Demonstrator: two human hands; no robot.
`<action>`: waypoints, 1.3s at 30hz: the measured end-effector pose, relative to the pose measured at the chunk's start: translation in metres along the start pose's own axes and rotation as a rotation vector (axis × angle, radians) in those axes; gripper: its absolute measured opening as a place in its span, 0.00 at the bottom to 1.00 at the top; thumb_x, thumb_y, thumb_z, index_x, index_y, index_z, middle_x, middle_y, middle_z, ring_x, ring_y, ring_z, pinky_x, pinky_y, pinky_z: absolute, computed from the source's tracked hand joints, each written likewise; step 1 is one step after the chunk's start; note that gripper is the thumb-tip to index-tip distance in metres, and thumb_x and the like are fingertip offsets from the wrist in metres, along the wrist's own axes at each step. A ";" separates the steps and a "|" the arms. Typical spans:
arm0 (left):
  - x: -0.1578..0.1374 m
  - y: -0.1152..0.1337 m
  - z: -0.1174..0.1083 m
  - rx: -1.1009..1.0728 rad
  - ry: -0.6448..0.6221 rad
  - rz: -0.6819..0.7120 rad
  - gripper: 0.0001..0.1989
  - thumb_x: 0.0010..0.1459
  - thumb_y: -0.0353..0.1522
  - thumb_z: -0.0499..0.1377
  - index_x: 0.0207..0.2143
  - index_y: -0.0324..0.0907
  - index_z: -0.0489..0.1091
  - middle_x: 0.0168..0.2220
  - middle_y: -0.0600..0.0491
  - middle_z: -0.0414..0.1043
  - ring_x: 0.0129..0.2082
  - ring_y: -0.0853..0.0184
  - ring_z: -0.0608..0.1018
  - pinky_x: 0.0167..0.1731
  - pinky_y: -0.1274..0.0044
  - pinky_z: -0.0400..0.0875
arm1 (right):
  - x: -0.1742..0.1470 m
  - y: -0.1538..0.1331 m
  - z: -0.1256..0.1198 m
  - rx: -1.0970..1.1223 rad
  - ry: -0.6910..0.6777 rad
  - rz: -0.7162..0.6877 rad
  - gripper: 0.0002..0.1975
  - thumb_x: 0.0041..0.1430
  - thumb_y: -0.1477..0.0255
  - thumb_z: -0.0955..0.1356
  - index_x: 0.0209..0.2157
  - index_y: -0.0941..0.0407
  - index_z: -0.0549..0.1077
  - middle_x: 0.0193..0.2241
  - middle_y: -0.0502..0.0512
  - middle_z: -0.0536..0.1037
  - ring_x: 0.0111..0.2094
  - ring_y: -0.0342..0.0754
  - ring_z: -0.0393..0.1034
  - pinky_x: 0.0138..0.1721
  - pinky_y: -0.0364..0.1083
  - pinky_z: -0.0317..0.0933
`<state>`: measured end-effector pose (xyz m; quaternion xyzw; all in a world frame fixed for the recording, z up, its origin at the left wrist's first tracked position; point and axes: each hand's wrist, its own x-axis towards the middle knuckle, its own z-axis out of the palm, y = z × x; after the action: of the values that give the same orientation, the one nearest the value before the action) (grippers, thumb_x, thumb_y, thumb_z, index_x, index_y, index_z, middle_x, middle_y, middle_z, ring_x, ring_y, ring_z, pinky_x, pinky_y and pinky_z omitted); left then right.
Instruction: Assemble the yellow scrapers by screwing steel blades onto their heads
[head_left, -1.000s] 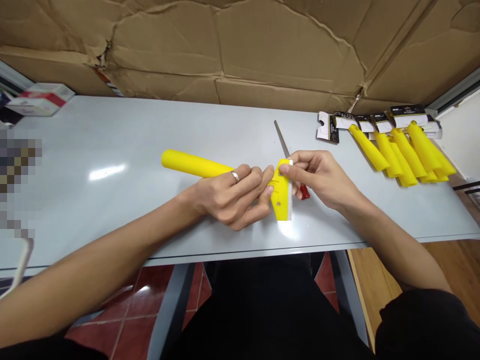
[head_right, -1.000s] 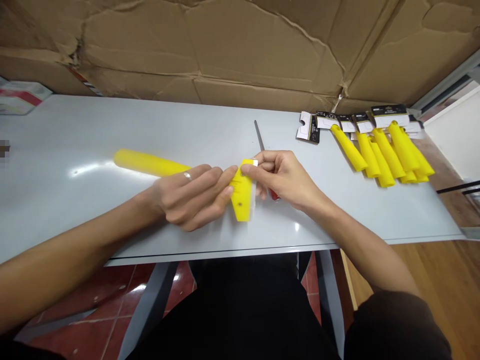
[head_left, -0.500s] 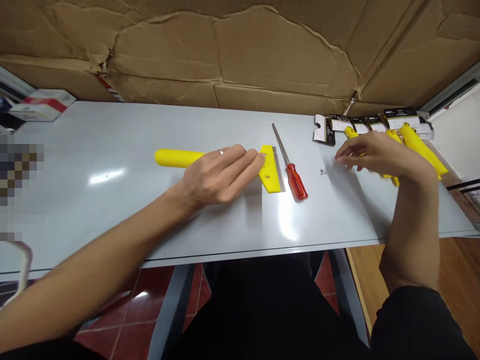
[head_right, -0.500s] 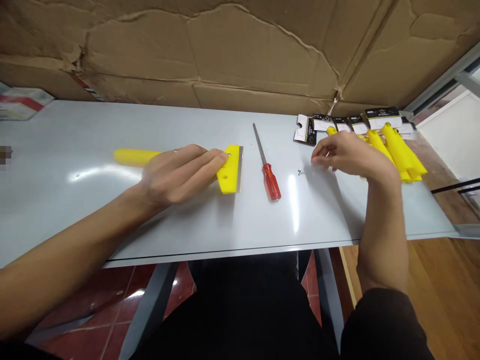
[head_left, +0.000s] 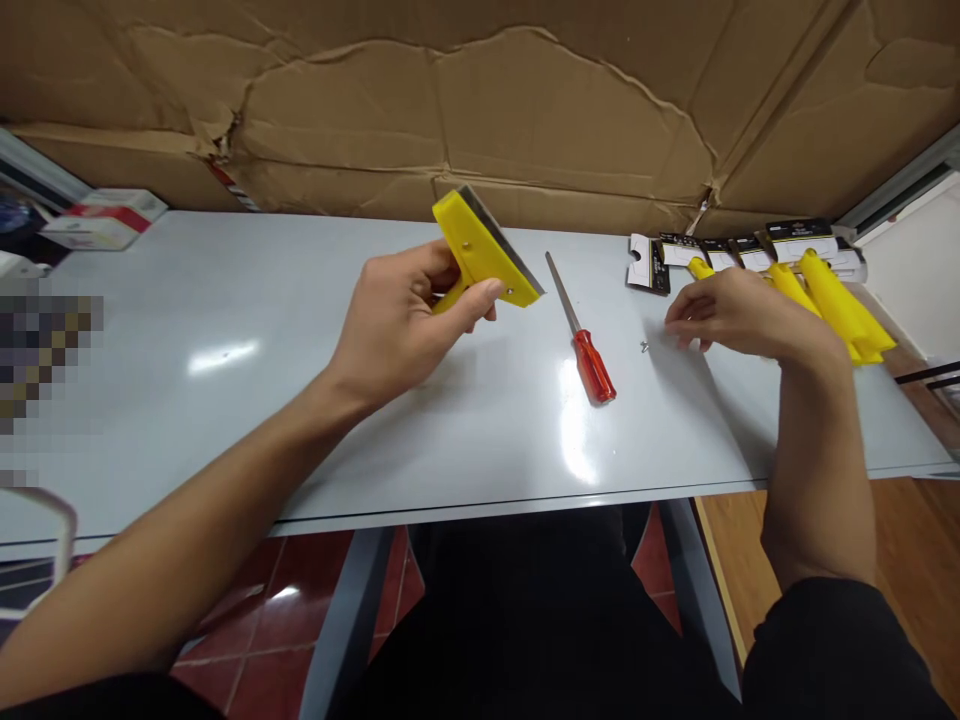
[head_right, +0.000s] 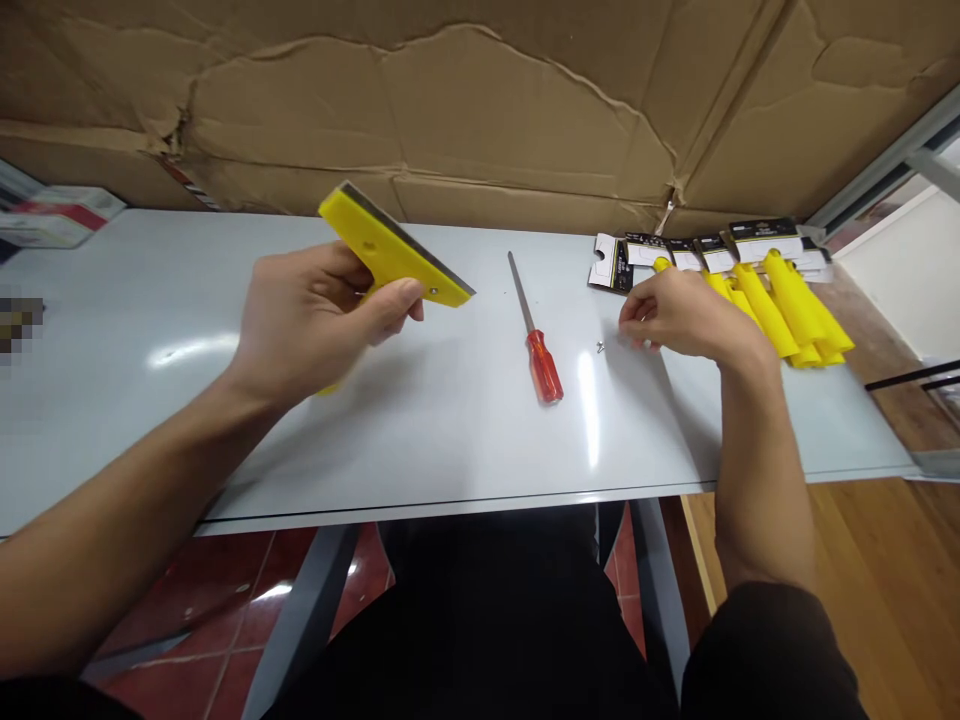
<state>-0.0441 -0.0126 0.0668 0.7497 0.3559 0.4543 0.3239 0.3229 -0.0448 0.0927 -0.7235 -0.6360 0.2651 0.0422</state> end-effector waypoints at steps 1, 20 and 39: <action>0.000 0.003 0.002 -0.118 -0.029 -0.066 0.06 0.65 0.36 0.69 0.35 0.45 0.80 0.28 0.55 0.80 0.20 0.73 0.72 0.19 0.77 0.64 | -0.002 -0.002 0.000 0.087 0.053 -0.037 0.12 0.61 0.65 0.76 0.39 0.61 0.82 0.32 0.57 0.82 0.27 0.39 0.73 0.33 0.42 0.67; -0.015 0.026 0.018 -0.277 -0.257 -0.432 0.13 0.63 0.42 0.71 0.31 0.42 0.79 0.27 0.55 0.76 0.22 0.75 0.71 0.22 0.82 0.66 | -0.018 -0.084 0.089 0.671 0.381 -0.820 0.10 0.57 0.63 0.81 0.38 0.52 0.89 0.38 0.53 0.79 0.35 0.32 0.70 0.38 0.36 0.69; -0.017 0.034 0.021 -0.217 -0.278 -0.336 0.17 0.64 0.46 0.70 0.33 0.41 0.79 0.29 0.53 0.78 0.25 0.71 0.74 0.25 0.79 0.69 | -0.029 -0.096 0.106 1.028 0.202 -0.585 0.30 0.51 0.54 0.83 0.43 0.58 0.72 0.46 0.55 0.76 0.44 0.37 0.74 0.35 0.36 0.70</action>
<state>-0.0223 -0.0484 0.0788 0.6961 0.3768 0.3221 0.5193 0.1890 -0.0829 0.0497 -0.4269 -0.5917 0.4461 0.5182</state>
